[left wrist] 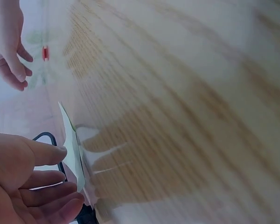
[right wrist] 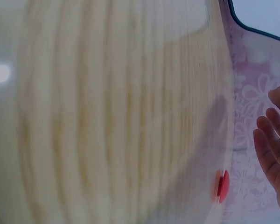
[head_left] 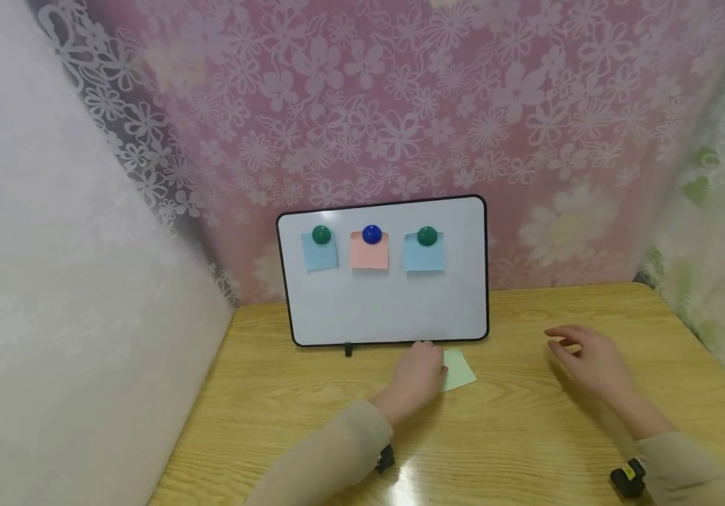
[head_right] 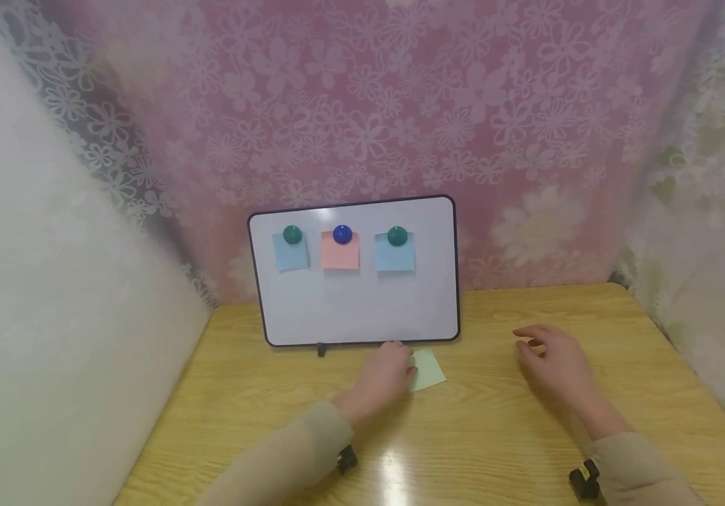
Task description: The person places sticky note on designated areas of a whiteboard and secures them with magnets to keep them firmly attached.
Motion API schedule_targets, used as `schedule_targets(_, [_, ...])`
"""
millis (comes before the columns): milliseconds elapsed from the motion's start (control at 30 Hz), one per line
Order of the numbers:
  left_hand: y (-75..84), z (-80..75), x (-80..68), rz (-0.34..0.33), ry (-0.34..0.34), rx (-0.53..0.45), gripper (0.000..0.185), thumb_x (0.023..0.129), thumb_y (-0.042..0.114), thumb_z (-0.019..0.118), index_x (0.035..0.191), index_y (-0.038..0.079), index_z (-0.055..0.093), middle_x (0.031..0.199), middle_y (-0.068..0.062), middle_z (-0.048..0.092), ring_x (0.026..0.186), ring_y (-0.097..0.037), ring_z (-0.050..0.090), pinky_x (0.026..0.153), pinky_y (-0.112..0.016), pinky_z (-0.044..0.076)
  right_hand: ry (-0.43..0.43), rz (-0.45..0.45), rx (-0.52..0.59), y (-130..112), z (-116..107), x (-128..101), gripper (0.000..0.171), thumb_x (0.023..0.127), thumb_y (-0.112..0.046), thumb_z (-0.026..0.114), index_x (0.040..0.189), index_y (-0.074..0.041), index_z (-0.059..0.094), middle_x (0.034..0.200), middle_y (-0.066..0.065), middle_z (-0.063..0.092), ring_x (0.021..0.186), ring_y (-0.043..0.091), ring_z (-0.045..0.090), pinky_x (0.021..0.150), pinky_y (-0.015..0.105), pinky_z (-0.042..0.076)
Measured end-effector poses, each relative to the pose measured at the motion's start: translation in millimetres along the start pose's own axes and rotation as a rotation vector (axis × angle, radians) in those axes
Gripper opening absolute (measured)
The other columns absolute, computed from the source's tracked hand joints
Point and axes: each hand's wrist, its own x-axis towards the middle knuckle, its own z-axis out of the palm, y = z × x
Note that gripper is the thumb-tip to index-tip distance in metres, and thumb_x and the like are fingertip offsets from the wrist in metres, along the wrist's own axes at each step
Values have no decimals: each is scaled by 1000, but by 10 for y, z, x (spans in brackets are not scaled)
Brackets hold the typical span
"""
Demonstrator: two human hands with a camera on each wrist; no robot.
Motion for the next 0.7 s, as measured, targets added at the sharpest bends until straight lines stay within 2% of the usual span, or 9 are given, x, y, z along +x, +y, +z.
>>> schedule_targets(200, [-1,54,43,-2,-12,-2,21,101,31,78,90,13,77,91,1,71,85,-15,63,75,-28,55,-81,81,-34,188,-163,-8,33,104,-16,72,130,5,72,130,36,62,93,49,72,73,62,58])
schedule_targets(333, [-6,70,58,7,-17,6,24,101,31,77,85,14,76,87,1,72,82,-15,63,76,-28,55,-132,152,-64,329,-279,-18,41,103,-17,71,133,11,67,138,42,54,106,58,66,84,71,53])
schedule_targets(433, [-9,70,60,1,-29,6,23,101,30,77,85,13,77,88,0,71,83,-15,63,75,-29,55,-170,172,-87,414,-343,-16,45,102,-16,72,134,15,64,138,45,51,115,64,58,90,75,47])
schedule_targets(533, [-9,62,60,-20,-44,-2,21,101,29,77,88,13,78,92,-1,70,87,-16,63,74,-29,56,-212,178,-113,473,-385,-9,48,99,-16,74,132,18,63,135,47,52,118,68,51,93,77,44])
schedule_targets(700, [-9,43,62,-50,-59,-6,18,100,29,78,93,12,79,93,-1,67,87,-15,62,69,-28,56,-295,194,-145,525,-410,-8,53,97,-18,76,128,22,62,126,47,58,109,65,57,87,72,50])
